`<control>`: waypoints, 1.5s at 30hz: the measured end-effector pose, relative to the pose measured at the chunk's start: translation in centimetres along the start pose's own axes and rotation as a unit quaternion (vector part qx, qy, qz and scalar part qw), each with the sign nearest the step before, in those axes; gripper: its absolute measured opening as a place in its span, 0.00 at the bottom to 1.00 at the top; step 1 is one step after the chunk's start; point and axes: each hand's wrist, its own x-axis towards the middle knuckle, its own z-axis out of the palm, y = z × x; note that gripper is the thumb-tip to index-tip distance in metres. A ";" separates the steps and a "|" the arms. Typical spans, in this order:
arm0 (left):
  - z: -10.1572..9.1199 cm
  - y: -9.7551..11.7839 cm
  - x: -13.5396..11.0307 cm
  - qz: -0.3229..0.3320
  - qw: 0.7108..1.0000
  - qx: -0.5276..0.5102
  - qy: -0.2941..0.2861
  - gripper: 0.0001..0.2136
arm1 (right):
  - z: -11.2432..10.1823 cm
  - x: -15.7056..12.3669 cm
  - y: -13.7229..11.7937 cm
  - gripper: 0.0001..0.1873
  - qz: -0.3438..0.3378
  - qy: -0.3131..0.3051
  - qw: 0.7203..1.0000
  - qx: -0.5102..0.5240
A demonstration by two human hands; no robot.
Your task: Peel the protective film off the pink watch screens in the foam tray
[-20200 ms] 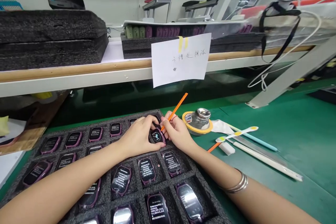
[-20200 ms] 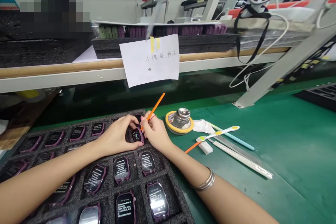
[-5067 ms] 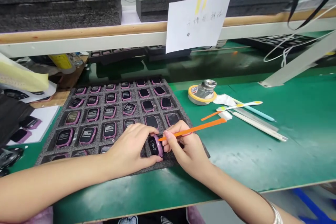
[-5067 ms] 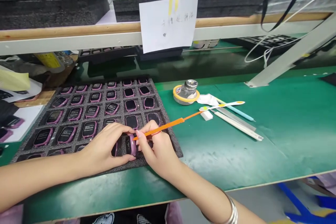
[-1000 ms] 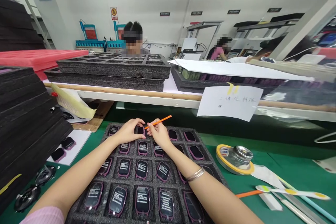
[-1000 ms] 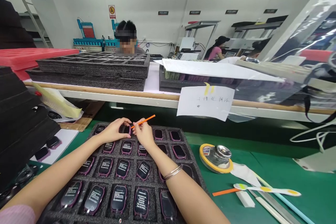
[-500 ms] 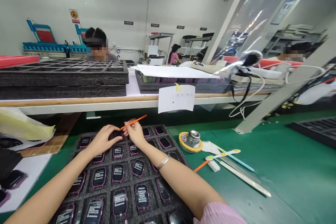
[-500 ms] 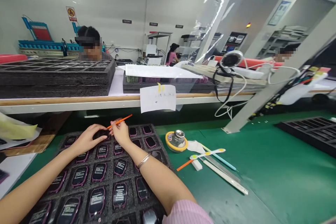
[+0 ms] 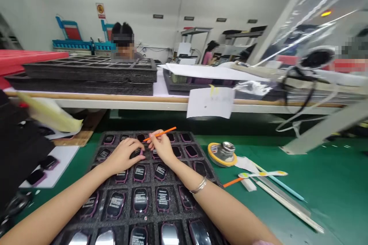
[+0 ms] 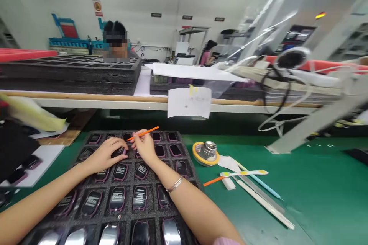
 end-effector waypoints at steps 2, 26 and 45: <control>0.0 -0.3 -0.1 -0.005 1.000 -0.015 -0.004 0.12 | 0.0 -0.2 0.2 0.17 -0.007 -0.014 1.000 -0.002; 0.7 -0.4 -0.4 -0.073 0.993 -0.080 0.036 0.23 | -0.3 -1.8 0.2 0.14 -0.097 -0.036 0.987 -0.124; 4.1 3.5 3.4 0.039 0.999 -0.011 0.000 0.14 | -5.9 -2.0 0.2 0.15 -0.028 0.071 0.997 -0.033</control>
